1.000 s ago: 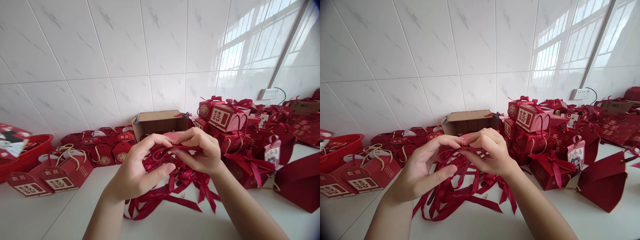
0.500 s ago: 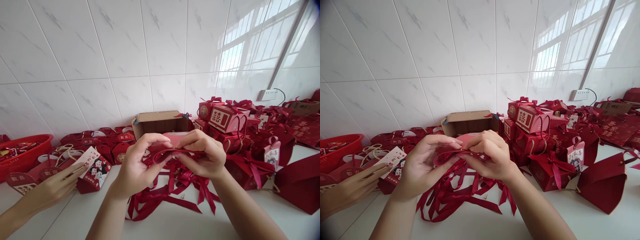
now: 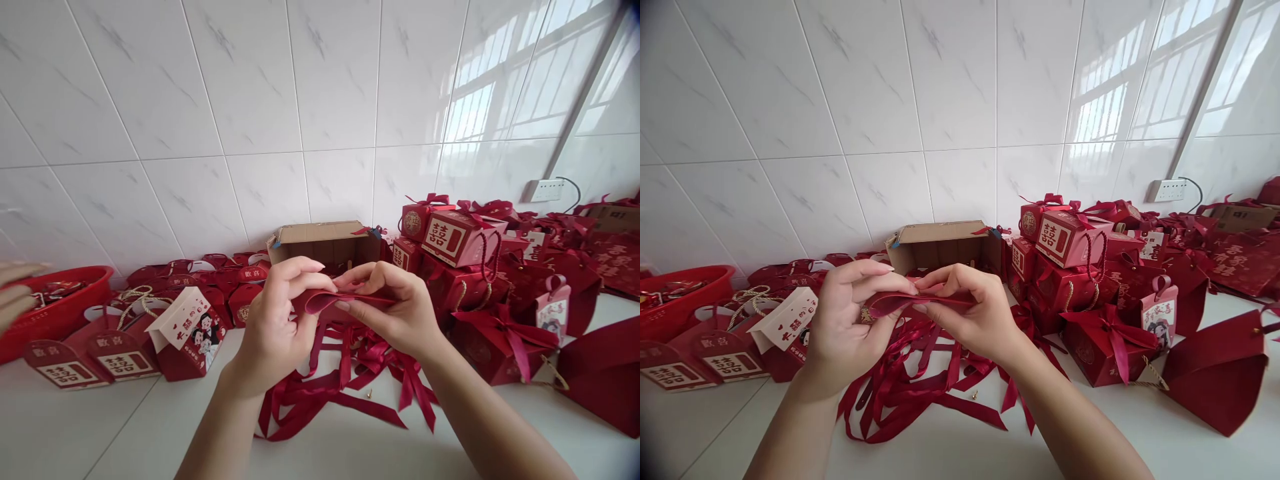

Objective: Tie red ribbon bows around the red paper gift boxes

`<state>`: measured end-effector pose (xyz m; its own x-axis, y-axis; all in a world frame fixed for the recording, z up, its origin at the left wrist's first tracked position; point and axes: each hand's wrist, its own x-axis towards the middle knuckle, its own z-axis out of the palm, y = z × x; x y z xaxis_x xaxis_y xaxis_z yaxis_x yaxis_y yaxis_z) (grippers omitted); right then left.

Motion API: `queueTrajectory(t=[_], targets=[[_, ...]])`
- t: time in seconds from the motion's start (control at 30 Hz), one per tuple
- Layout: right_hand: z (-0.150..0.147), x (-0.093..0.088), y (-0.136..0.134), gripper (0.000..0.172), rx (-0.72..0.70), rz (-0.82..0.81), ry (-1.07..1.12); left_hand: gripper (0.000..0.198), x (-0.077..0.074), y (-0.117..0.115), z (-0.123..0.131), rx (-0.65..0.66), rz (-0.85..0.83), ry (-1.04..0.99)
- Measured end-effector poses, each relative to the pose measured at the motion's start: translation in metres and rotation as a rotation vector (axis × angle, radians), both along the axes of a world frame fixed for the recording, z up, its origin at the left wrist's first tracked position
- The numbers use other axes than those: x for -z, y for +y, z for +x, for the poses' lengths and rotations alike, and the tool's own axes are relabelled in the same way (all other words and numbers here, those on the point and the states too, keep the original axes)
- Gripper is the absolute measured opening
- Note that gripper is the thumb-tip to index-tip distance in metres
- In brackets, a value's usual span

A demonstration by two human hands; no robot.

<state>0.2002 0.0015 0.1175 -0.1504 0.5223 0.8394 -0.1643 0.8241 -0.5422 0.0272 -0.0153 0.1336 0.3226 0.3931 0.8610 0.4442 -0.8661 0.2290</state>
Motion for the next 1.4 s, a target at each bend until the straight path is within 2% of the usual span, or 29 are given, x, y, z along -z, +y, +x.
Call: queueTrajectory(t=[0.13, 0.23, 0.57, 0.9, 1.0, 1.17, 1.3, 1.4], targets=[[0.001, -0.002, -0.001, 0.027, -0.038, -0.110, 0.010, 0.045, 0.001, 0.001, 0.003, -0.049, -0.032, 0.013], [0.003, -0.002, 0.001, 0.026, -0.037, -0.122, 0.013, 0.048, 0.003, 0.002, 0.006, -0.064, -0.017, -0.010], [0.002, 0.000, 0.004, 0.032, 0.119, 0.082, -0.022, 0.043, 0.007, 0.002, 0.015, -0.047, -0.176, -0.139], [-0.004, 0.002, 0.002, 0.035, 0.179, 0.056, -0.044, 0.038, 0.008, 0.005, 0.015, -0.072, -0.236, -0.185], [0.000, -0.001, 0.003, 0.034, 0.127, -0.033, -0.029, 0.036, 0.005, 0.003, 0.013, -0.044, -0.276, -0.196], [0.010, -0.003, 0.012, 0.032, -0.060, -0.242, -0.013, 0.035, -0.006, -0.005, 0.000, -0.044, -0.416, -0.138], [0.009, -0.001, 0.016, 0.030, -0.123, -0.300, -0.062, 0.026, -0.013, -0.007, -0.007, -0.087, -0.385, -0.183], [0.003, 0.002, 0.014, 0.026, -0.184, -0.330, -0.176, 0.033, -0.013, -0.008, -0.005, -0.082, -0.376, -0.195]])
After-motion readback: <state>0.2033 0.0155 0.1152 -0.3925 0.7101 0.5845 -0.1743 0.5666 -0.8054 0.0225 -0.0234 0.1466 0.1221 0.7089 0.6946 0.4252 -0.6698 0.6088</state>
